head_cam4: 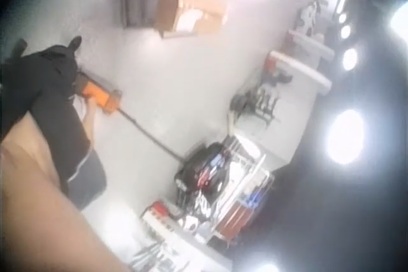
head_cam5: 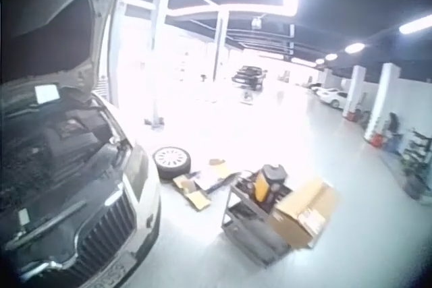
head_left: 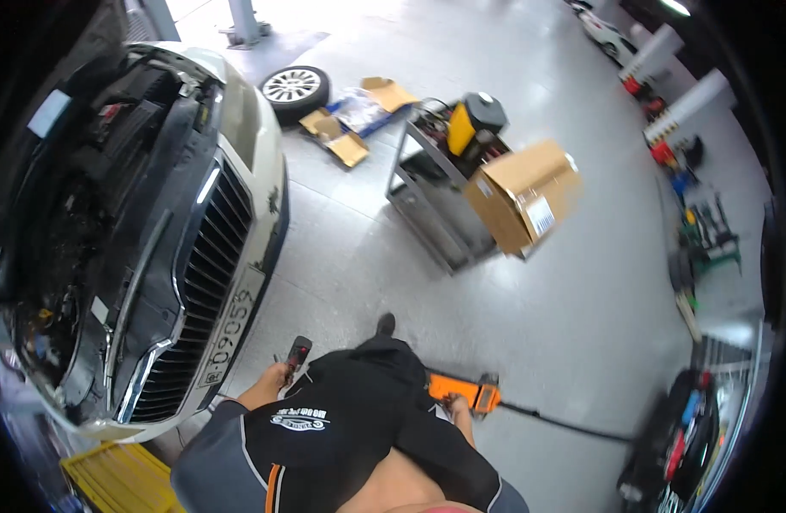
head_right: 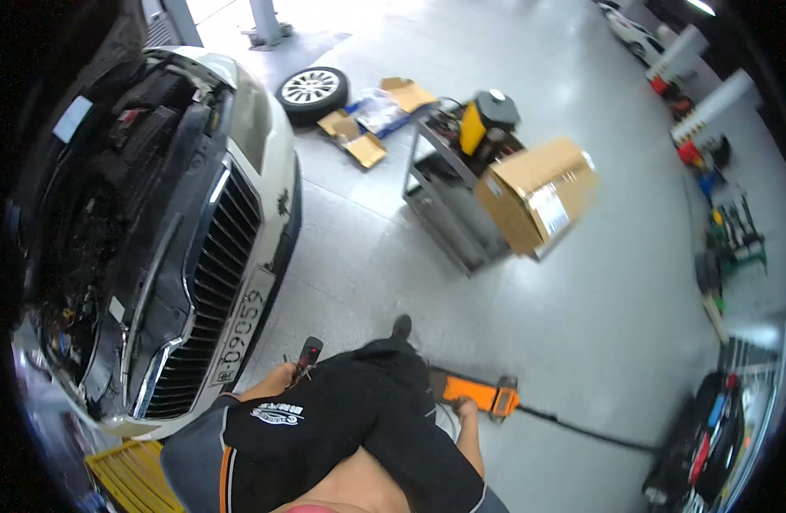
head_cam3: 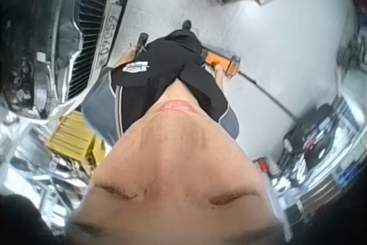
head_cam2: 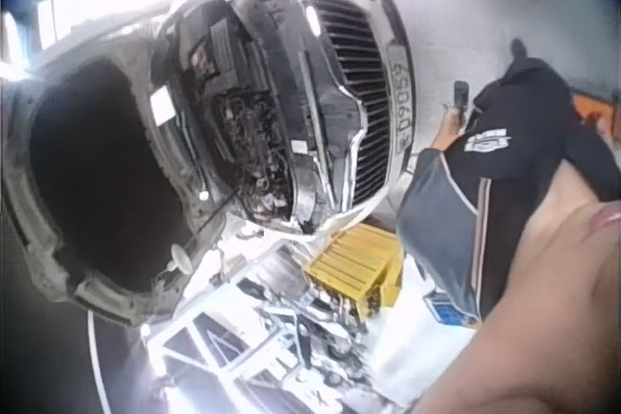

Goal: Removing and installing a car wheel using an impact wrench and socket.

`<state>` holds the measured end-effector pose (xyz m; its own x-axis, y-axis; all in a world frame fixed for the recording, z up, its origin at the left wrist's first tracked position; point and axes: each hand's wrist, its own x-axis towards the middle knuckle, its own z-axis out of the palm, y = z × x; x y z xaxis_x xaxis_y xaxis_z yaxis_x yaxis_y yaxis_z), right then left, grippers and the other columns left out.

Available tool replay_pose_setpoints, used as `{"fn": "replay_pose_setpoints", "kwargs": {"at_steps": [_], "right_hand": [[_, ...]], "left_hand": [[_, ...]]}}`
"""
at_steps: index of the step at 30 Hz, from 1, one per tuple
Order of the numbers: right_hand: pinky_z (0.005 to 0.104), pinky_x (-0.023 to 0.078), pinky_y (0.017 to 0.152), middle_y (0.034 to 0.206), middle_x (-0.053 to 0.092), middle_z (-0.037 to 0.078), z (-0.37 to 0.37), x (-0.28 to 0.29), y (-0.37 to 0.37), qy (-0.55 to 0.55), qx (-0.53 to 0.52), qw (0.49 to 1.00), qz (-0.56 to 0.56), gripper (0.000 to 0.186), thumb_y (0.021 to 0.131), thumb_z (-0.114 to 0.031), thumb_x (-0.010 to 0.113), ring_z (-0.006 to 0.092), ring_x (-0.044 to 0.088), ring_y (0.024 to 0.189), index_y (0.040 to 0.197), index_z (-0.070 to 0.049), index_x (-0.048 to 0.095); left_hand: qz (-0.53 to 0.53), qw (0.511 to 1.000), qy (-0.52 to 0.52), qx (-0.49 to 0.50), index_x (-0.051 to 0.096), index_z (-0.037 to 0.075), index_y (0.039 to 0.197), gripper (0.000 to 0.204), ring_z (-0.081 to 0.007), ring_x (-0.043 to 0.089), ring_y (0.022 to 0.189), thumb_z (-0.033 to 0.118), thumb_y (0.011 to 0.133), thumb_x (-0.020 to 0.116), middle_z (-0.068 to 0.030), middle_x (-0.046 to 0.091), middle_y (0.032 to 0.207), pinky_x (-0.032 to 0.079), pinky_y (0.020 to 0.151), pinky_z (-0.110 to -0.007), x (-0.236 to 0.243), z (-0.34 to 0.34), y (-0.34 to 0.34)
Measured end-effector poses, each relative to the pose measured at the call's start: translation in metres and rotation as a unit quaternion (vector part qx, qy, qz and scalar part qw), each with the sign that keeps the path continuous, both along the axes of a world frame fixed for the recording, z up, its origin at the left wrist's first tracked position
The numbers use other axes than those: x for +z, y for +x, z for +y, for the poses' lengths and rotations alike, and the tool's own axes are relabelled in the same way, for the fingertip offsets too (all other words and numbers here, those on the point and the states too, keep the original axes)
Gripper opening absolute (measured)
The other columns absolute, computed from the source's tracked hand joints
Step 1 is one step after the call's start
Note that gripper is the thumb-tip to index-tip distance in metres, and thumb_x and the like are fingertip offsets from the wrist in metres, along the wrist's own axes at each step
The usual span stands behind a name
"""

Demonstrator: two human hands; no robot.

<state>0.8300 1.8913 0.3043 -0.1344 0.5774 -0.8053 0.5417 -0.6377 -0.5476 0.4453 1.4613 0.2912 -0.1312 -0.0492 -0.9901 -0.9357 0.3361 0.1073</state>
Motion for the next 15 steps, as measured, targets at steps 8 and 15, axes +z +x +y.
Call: {"fn": "replay_pose_setpoints", "kwargs": {"at_steps": [8, 15], "right_hand": [[0.0288, 0.045, 0.058, 0.081, 0.063, 0.007, 0.248, 0.114, -0.549, 0.119, 0.563, 0.804, 0.147, 0.028, 0.085, -0.02, 0.065, 0.0141, 0.056, 0.067, 0.1, 0.003, 0.061], [0.0289, 0.049, 0.071, 0.093, 0.066, 0.011, 0.299, 0.242, -0.835, 0.2, 0.578, 0.77, 0.181, 0.035, 0.089, -0.021, 0.059, 0.0172, 0.062, 0.078, 0.112, 0.005, 0.057]], "left_hand": [[0.014, 0.982, 0.029, 0.184, 0.051, 0.009, 0.074, 0.022, -0.0192, 0.043, 0.039, 0.02, 0.091, 0.042, -0.0064, 0.044, 0.054, 0.033, 0.035, -0.033, 0.052, 0.127, -0.033], [0.018, 0.968, 0.029, 0.249, 0.053, 0.008, 0.078, 0.02, -0.0218, 0.046, 0.046, 0.019, 0.09, 0.042, -0.0088, 0.048, 0.059, 0.036, 0.041, -0.035, 0.042, 0.234, -0.134]]}}
